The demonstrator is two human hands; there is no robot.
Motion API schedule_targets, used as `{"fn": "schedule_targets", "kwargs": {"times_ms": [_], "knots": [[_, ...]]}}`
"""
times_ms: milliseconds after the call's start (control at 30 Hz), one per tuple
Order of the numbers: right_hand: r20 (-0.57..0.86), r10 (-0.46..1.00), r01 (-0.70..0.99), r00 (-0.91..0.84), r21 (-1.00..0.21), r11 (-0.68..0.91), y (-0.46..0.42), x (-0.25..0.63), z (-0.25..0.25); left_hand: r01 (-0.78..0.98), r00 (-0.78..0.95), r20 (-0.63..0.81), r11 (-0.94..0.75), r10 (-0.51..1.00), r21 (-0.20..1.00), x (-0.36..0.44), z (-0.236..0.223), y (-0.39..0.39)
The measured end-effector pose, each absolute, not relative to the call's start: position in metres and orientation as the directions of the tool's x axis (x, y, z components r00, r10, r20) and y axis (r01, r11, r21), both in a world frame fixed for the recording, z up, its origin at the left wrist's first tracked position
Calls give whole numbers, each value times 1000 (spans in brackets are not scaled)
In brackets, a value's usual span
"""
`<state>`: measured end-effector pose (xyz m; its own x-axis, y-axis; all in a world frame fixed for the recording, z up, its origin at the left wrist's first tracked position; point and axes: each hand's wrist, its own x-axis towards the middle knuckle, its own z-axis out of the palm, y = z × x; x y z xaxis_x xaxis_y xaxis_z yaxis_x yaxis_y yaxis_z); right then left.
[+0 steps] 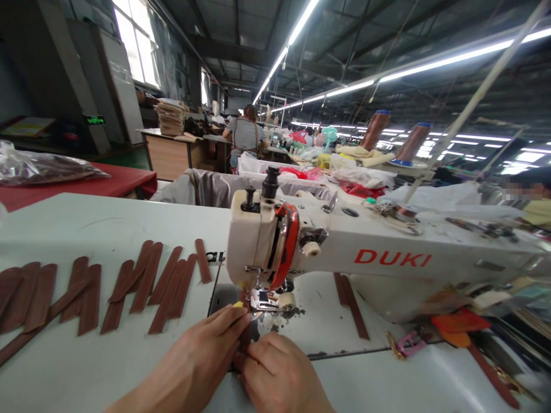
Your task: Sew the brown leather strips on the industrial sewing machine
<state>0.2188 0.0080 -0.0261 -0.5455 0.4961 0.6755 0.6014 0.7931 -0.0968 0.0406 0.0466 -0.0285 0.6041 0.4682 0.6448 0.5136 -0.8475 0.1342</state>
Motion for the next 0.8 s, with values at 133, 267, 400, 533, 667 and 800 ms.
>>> {"fn": "schedule_targets", "kwargs": {"times_ms": [133,267,400,533,667,800], "knots": [[605,678,705,-417,-256,662,5,252,-2,538,591,641,-831,490,139,38,-29,46],[474,871,976,-132,-90,198,13,336,11,590,549,654,-796,521,139,35,-36,47],[344,939,979,-12,194,-58,29,389,2,598,571,646,-795,508,96,38,-27,43],[293,956,981,-23,192,-35,41,390,-1,578,583,612,-802,534,150,43,-16,38],[271,962,982,-22,189,-30,39,388,7,571,589,575,-796,568,202,42,-18,37],[385,923,994,0,102,-43,26,387,19,573,603,556,-795,572,197,41,-22,37]]}}
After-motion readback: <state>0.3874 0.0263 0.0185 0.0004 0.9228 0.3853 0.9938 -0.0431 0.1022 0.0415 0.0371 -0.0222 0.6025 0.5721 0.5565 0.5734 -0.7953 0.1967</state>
